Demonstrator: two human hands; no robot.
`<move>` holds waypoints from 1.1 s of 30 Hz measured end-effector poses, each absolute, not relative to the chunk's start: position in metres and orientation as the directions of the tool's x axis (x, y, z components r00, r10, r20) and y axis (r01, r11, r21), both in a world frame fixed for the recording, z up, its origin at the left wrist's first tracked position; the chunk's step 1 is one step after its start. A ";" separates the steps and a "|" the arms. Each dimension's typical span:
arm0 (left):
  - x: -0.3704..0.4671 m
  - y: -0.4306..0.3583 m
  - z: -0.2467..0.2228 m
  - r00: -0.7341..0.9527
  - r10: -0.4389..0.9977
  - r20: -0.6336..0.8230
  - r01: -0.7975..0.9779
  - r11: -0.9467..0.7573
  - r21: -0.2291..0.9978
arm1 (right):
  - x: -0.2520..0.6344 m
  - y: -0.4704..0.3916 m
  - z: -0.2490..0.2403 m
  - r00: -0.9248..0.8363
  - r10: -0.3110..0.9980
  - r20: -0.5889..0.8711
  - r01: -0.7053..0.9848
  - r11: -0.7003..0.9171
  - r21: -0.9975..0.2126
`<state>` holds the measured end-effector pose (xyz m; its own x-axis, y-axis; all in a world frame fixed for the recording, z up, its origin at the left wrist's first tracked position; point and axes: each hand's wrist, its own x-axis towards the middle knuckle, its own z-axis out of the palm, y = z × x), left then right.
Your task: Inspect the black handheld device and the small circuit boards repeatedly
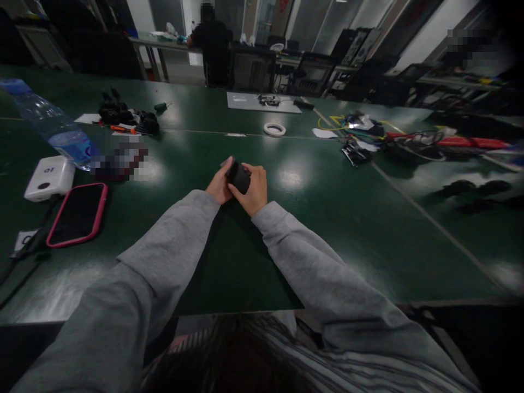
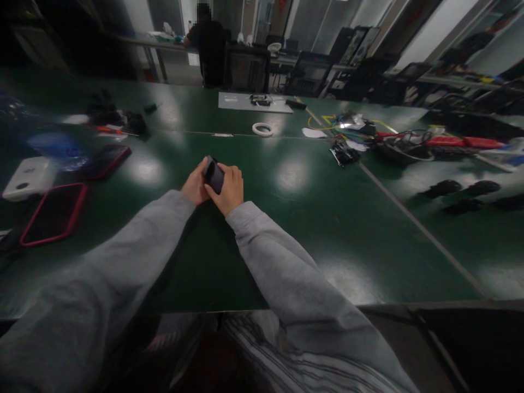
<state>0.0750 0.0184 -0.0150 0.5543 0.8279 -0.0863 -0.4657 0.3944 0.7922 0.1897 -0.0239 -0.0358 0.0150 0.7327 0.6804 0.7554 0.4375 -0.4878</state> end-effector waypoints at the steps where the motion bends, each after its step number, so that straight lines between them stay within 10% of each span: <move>1: 0.074 0.019 -0.015 0.544 0.833 -0.102 -0.473 0.405 0.782 | 0.187 -0.027 -0.034 -0.013 0.734 0.680 0.742 0.462 -0.485; 33: 0.064 0.014 -0.014 0.635 0.770 -0.061 -0.375 0.376 0.847 | 0.178 -0.046 -0.025 -0.013 0.702 0.712 0.798 0.436 -0.416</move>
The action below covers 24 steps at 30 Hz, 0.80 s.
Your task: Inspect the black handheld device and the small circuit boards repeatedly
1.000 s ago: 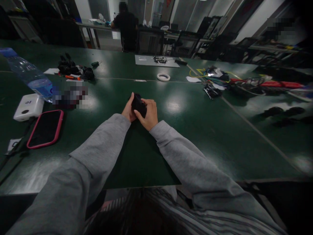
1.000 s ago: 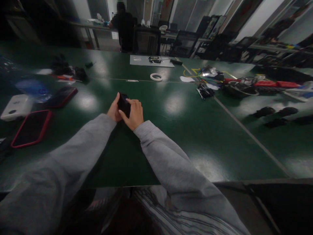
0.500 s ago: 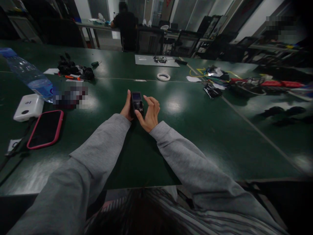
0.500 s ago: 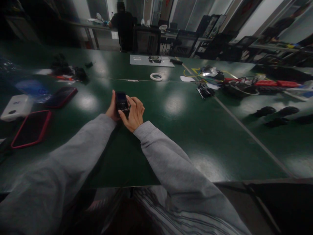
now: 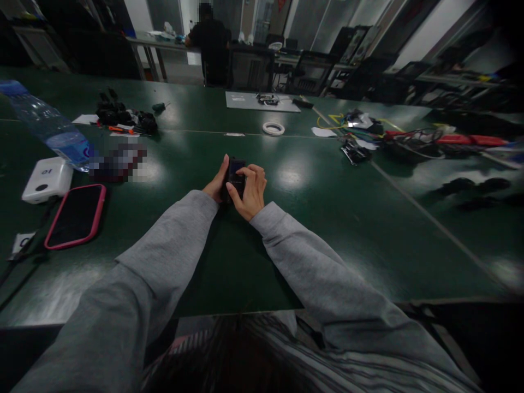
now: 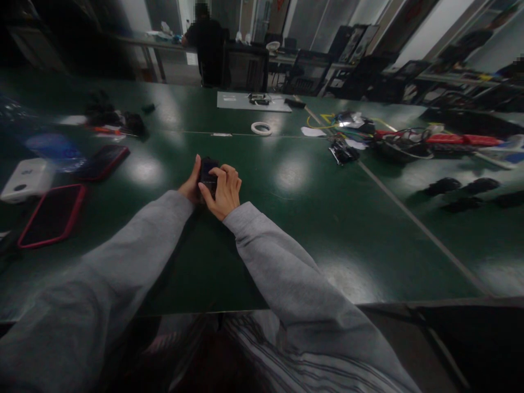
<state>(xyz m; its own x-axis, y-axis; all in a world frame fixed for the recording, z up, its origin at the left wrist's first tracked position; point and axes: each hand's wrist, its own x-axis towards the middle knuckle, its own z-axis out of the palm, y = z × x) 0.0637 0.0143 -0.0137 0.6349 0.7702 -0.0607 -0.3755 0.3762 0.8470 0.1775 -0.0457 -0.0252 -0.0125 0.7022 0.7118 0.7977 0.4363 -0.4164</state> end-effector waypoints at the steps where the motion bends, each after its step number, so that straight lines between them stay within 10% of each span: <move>1: 0.063 0.014 -0.013 0.629 0.775 -0.061 -0.383 0.377 0.843 | 0.177 -0.046 -0.025 -0.013 0.701 0.713 0.798 0.436 -0.415; 24: 0.064 0.029 -0.019 0.411 0.895 -0.171 -0.614 0.410 0.675 | 0.180 -0.030 -0.043 -0.112 0.763 0.637 0.708 0.511 -0.487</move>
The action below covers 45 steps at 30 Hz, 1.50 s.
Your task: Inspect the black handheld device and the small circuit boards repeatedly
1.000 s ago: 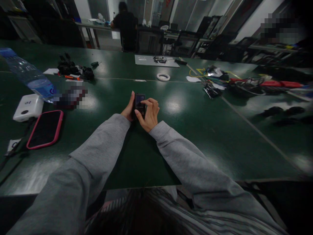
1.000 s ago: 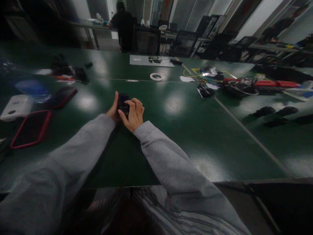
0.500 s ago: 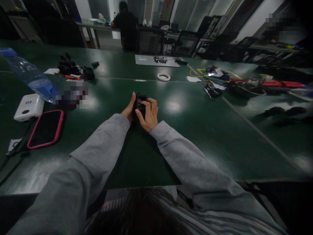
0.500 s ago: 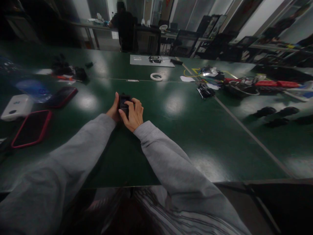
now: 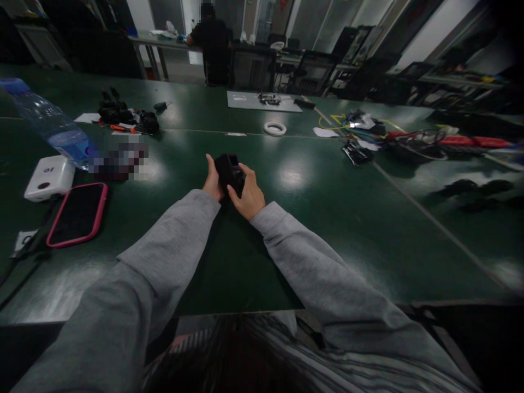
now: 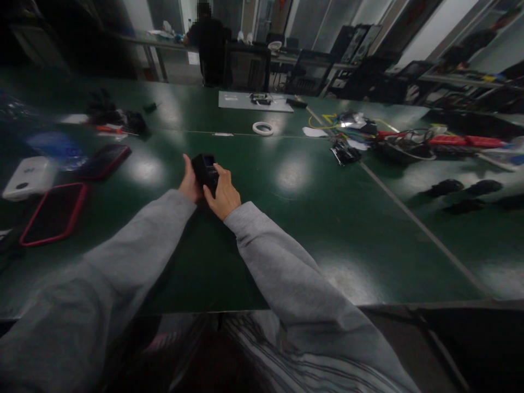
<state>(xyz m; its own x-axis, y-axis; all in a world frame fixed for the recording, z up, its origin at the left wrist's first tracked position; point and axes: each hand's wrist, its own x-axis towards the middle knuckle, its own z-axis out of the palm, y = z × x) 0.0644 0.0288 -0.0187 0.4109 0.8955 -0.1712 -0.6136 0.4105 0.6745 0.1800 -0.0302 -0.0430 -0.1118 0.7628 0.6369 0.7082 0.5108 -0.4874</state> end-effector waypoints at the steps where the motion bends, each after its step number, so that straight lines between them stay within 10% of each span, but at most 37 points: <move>1: 0.065 0.030 -0.020 0.406 0.897 -0.176 -0.622 0.413 0.665 | 0.180 -0.031 -0.043 -0.107 0.769 0.630 0.713 0.501 -0.491; 11: 0.061 0.036 -0.022 0.389 0.905 -0.170 -0.670 0.404 0.623 | 0.200 -0.033 -0.022 0.093 0.570 0.817 0.797 0.450 -0.404; 45: 0.053 0.032 -0.015 0.540 0.836 -0.099 -0.643 0.485 0.593 | 0.212 -0.014 -0.046 0.174 0.849 0.498 0.877 0.097 -0.471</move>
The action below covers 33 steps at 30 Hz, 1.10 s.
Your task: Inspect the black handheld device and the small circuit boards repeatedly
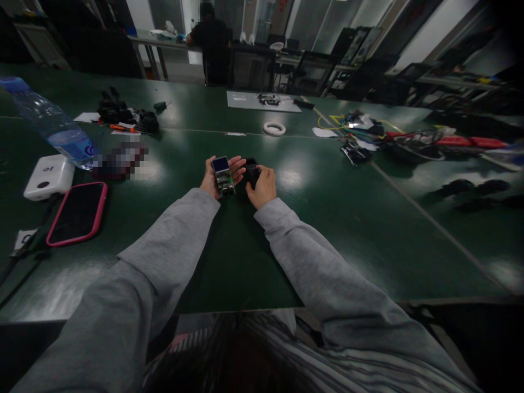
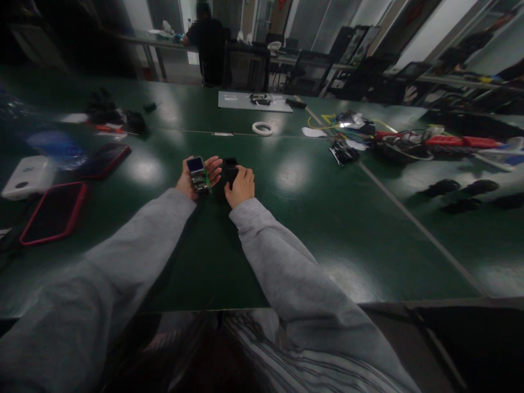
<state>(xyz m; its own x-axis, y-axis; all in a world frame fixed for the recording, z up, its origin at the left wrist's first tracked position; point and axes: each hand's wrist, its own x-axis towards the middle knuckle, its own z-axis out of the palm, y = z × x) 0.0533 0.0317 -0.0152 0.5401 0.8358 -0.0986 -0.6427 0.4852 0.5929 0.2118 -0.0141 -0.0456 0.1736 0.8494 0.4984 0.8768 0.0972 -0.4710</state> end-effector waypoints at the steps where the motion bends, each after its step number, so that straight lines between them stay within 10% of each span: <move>1: 0.053 0.032 -0.015 0.535 0.838 -0.106 -0.642 0.485 0.593 | 0.212 -0.014 -0.046 0.174 0.848 0.502 0.876 0.100 -0.472; 33: 0.056 0.028 -0.012 0.528 0.831 -0.177 -0.581 0.506 0.637 | 0.212 -0.012 -0.045 0.172 0.870 0.462 0.859 0.097 -0.503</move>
<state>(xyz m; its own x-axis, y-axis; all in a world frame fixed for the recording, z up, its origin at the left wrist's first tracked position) 0.0558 0.0285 -0.0124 0.5280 0.8305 -0.1773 -0.5815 0.5057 0.6373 0.2117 -0.0122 -0.0447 0.1720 0.8700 0.4620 0.8588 0.0974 -0.5030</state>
